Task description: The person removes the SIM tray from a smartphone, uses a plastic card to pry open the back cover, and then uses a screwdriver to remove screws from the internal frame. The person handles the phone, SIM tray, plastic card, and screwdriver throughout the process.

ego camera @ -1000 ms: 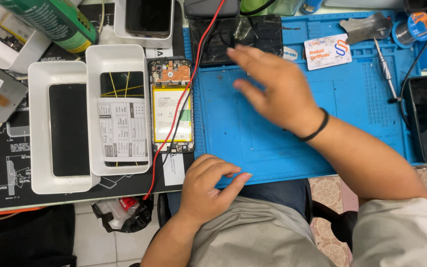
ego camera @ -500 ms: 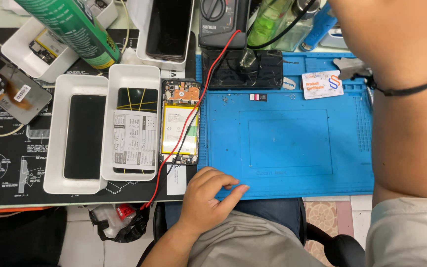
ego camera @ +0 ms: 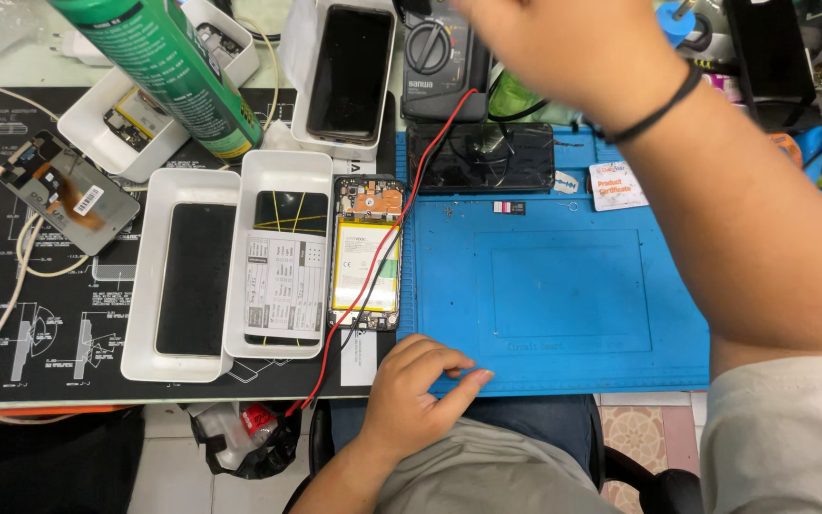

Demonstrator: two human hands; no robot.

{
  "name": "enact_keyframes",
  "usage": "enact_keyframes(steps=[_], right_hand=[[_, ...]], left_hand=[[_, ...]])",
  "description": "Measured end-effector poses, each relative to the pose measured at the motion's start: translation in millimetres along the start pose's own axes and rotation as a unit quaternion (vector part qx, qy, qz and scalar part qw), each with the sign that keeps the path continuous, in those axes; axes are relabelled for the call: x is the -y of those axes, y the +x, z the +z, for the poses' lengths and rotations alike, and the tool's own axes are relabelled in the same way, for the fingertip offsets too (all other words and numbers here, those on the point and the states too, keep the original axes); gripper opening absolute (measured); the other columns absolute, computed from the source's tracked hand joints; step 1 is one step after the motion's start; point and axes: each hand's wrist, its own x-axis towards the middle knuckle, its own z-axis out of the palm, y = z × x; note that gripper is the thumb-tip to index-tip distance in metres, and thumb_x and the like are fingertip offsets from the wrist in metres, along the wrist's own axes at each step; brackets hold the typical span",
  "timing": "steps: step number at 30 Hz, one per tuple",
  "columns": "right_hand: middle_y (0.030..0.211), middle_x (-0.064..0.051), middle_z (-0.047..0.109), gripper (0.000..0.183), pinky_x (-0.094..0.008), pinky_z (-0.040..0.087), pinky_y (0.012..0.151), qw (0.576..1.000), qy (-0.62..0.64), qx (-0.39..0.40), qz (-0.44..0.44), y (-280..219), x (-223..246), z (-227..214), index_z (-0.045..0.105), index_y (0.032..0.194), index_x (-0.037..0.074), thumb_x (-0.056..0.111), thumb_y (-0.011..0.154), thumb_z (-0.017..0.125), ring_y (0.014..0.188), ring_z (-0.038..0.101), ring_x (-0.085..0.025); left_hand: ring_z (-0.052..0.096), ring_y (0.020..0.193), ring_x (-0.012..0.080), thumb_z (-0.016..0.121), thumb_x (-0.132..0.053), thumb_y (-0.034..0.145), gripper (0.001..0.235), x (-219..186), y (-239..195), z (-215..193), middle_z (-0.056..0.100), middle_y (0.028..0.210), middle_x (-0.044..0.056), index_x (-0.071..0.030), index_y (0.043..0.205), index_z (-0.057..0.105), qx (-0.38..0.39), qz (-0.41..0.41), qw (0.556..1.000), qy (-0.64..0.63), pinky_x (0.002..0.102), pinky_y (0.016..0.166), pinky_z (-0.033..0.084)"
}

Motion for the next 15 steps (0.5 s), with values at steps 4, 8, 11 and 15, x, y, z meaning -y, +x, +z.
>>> enact_keyframes(steps=[4,8,11,15], right_hand=[[0.072,-0.012,0.060,0.033,-0.046,0.046,0.062,0.997,0.060,0.039,-0.012,-44.0,33.6,15.4,0.060,0.077,0.006,0.027,0.096,0.077,0.072,0.062,-0.033],[0.062,-0.012,0.055,0.042,-0.050,0.043,0.054,0.986,0.097,0.126,0.044,-88.9,66.6,32.5,0.056,0.064,0.007,0.033,0.088,0.078,0.062,0.058,-0.035],[0.060,-0.010,0.053,0.040,-0.048,0.042,0.051,0.979,0.140,0.125,0.083,-120.5,81.5,39.2,0.055,0.063,0.007,0.029,0.086,0.079,0.058,0.057,-0.033],[0.058,-0.010,0.050,0.041,-0.047,0.041,0.050,0.985,0.133,0.060,0.097,-150.5,81.0,49.0,0.054,0.061,0.007,0.025,0.084,0.082,0.053,0.054,-0.032]], left_hand=[[0.064,0.071,0.0209,0.087,-0.016,0.079,0.018,2.3,-0.5,1.7,0.069,0.075,0.004,-0.007,0.082,0.071,0.006,0.004,1.000,0.014,0.034,0.065,0.049],[0.064,0.072,0.0212,0.087,-0.015,0.079,0.018,1.3,-0.4,0.2,0.069,0.075,0.004,-0.007,0.082,0.071,0.006,0.007,1.000,0.021,0.034,0.067,0.050],[0.065,0.073,0.0210,0.087,-0.014,0.079,0.018,0.2,-1.8,1.4,0.070,0.077,0.004,-0.007,0.083,0.071,0.005,0.007,1.000,0.019,0.034,0.067,0.050],[0.065,0.071,0.0205,0.087,-0.012,0.078,0.018,-1.2,-1.2,5.2,0.070,0.076,0.004,-0.007,0.082,0.070,0.003,0.009,0.999,0.033,0.034,0.067,0.050]])
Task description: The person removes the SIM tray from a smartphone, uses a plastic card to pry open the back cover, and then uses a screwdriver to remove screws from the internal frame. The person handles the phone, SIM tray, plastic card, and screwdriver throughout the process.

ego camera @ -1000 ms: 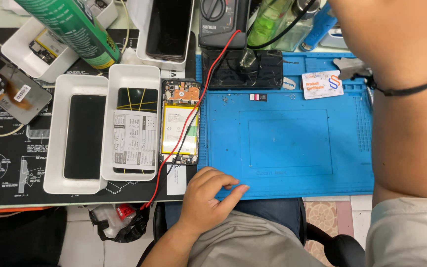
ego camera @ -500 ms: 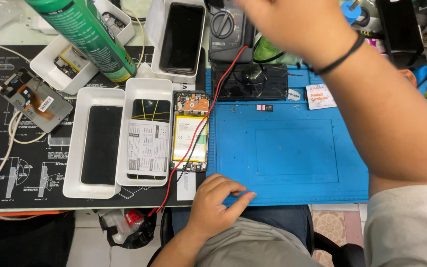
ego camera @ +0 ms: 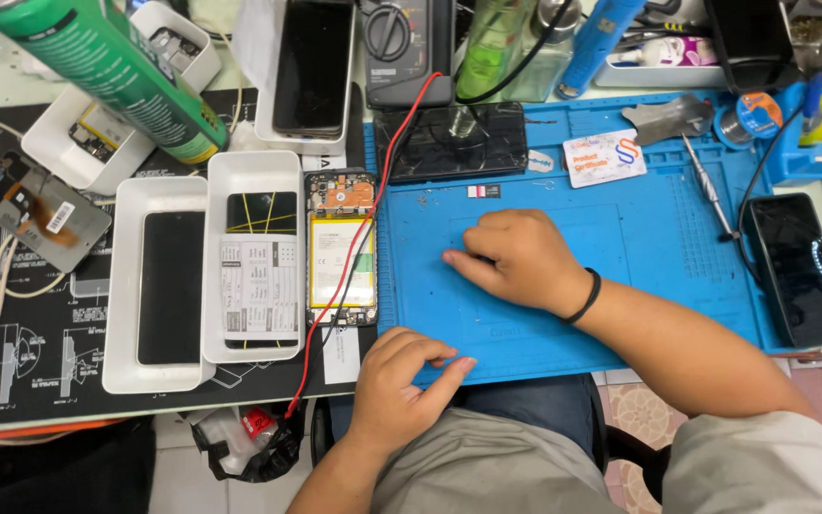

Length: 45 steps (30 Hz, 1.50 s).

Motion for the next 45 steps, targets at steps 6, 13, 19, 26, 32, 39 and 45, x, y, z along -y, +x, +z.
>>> enact_keyframes(steps=[6,13,19,26,32,39,45], right_hand=[[0.070,-0.009,0.057,0.027,-0.044,0.045,0.056,0.998,-0.006,-0.066,0.013,-6.6,-13.0,-6.0,0.063,0.075,0.007,0.022,0.085,0.082,0.064,0.059,-0.031],[0.112,-0.013,0.067,0.036,-0.047,0.051,0.086,0.994,-0.111,0.005,0.011,29.9,-52.8,-35.0,0.068,0.112,0.004,0.025,0.086,0.082,0.103,0.064,-0.035],[0.116,-0.016,0.068,0.075,-0.048,0.054,0.082,0.972,-0.185,0.142,-0.029,85.5,-71.2,-18.9,0.067,0.130,0.005,0.039,0.067,0.089,0.100,0.066,-0.039],[0.095,-0.013,0.074,0.068,-0.046,0.058,0.071,0.910,-0.298,0.283,0.049,98.7,-56.2,-20.1,0.067,0.133,0.016,0.040,0.073,0.086,0.083,0.072,-0.035],[0.083,-0.014,0.073,0.067,-0.044,0.057,0.061,0.917,-0.324,0.232,-0.022,89.6,-52.6,-12.9,0.068,0.128,0.007,0.040,0.073,0.084,0.073,0.072,-0.033],[0.083,-0.013,0.072,0.057,-0.043,0.058,0.066,0.912,-0.323,0.253,-0.007,92.5,-58.4,-9.1,0.069,0.117,0.002,0.037,0.074,0.083,0.079,0.072,-0.032],[0.084,-0.005,0.073,0.037,-0.036,0.054,0.062,0.889,-0.425,0.099,-0.135,82.1,-71.2,0.7,0.071,0.119,0.005,0.021,0.085,0.066,0.076,0.071,-0.022]], left_hand=[[0.065,0.070,0.0206,0.087,-0.010,0.076,0.018,-1.5,2.5,4.9,0.069,0.075,0.005,-0.006,0.081,0.070,-0.016,-0.003,1.000,0.013,0.033,0.065,0.050],[0.065,0.070,0.0204,0.087,-0.011,0.077,0.018,2.0,-2.0,4.9,0.069,0.075,0.005,-0.006,0.082,0.070,-0.013,-0.004,1.000,0.015,0.033,0.065,0.049],[0.065,0.071,0.0202,0.087,-0.011,0.079,0.017,-0.7,-0.5,1.9,0.069,0.075,0.004,-0.007,0.082,0.070,-0.016,-0.007,1.000,0.010,0.033,0.067,0.049],[0.065,0.072,0.0193,0.086,-0.012,0.080,0.016,-0.3,-0.7,0.3,0.069,0.076,0.003,-0.008,0.083,0.070,-0.013,-0.004,1.000,0.004,0.033,0.067,0.049],[0.064,0.071,0.0197,0.086,-0.012,0.080,0.017,0.4,-2.5,1.9,0.069,0.075,0.003,-0.008,0.082,0.070,-0.009,-0.008,1.000,0.007,0.033,0.066,0.048],[0.064,0.072,0.0197,0.087,-0.010,0.079,0.019,2.2,-2.6,3.4,0.069,0.076,0.004,-0.007,0.083,0.069,-0.021,0.005,1.000,0.011,0.033,0.067,0.048],[0.064,0.072,0.0202,0.087,-0.010,0.079,0.018,0.4,-2.1,3.3,0.068,0.076,0.004,-0.008,0.084,0.069,-0.021,0.001,1.000,0.012,0.033,0.067,0.048]])
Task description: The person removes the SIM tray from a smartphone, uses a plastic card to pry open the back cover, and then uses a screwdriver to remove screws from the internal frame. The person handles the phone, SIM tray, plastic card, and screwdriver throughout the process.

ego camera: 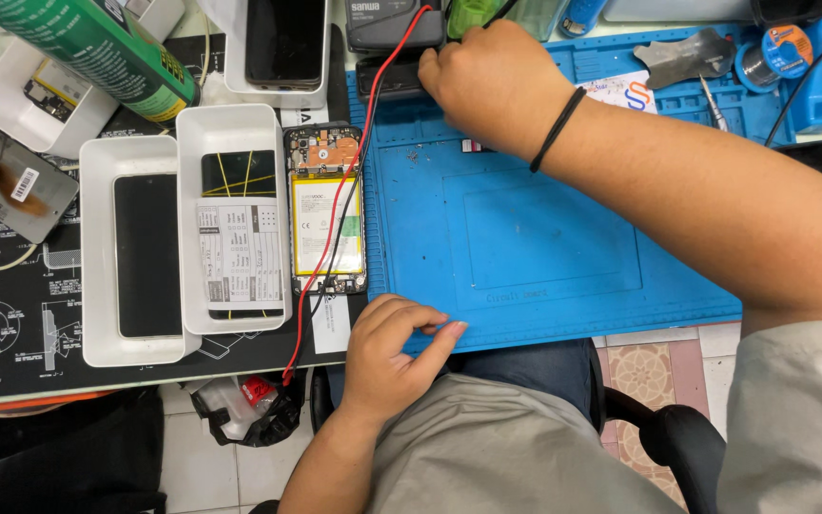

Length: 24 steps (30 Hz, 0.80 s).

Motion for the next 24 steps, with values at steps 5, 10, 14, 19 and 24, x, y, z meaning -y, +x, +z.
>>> enact_keyframes(steps=[5,10,14,19,24], right_hand=[[0.085,-0.003,0.067,0.017,-0.035,0.051,0.069,0.997,-0.047,-0.050,0.034,-16.6,5.9,-1.9,0.067,0.102,0.009,0.021,0.092,0.067,0.081,0.066,-0.021],[0.089,-0.004,0.066,0.027,-0.038,0.051,0.070,0.992,-0.051,-0.026,0.116,-51.6,6.0,-42.7,0.065,0.099,0.011,0.030,0.081,0.075,0.084,0.066,-0.024],[0.087,-0.005,0.064,0.025,-0.040,0.050,0.069,0.988,-0.011,0.046,0.145,-83.8,2.8,-98.4,0.064,0.097,0.013,0.030,0.086,0.079,0.080,0.064,-0.026],[0.083,-0.004,0.062,0.048,-0.039,0.049,0.061,0.989,0.127,-0.017,0.069,-112.2,46.2,-140.6,0.072,0.115,0.008,0.026,0.071,0.080,0.071,0.062,-0.024],[0.105,-0.007,0.067,0.058,-0.037,0.053,0.071,0.975,0.188,-0.099,0.059,-106.8,104.9,-136.6,0.068,0.132,0.006,0.022,0.077,0.076,0.082,0.064,-0.023]], left_hand=[[0.064,0.072,0.0204,0.086,-0.010,0.080,0.018,-1.2,0.9,-0.6,0.069,0.076,0.004,-0.007,0.084,0.069,0.002,0.003,1.000,-0.003,0.033,0.067,0.048],[0.066,0.073,0.0206,0.086,-0.011,0.079,0.017,3.9,-3.6,2.4,0.070,0.078,0.005,-0.005,0.083,0.071,-0.005,-0.015,1.000,0.001,0.032,0.069,0.049],[0.067,0.087,0.0183,0.087,-0.010,0.083,0.023,11.0,-8.7,5.7,0.073,0.096,0.008,-0.006,0.099,0.070,-0.026,-0.096,0.992,-0.077,0.030,0.080,0.055],[0.057,0.130,0.0218,0.086,-0.006,0.083,0.084,21.4,-1.4,9.0,0.056,0.141,0.014,-0.010,0.151,0.036,-0.039,-0.146,0.894,-0.422,0.039,0.105,0.054],[0.050,0.139,0.0281,0.088,-0.007,0.079,0.109,14.1,2.1,30.0,0.049,0.150,0.020,-0.021,0.160,0.016,-0.017,-0.162,0.816,-0.555,0.043,0.118,0.044]])
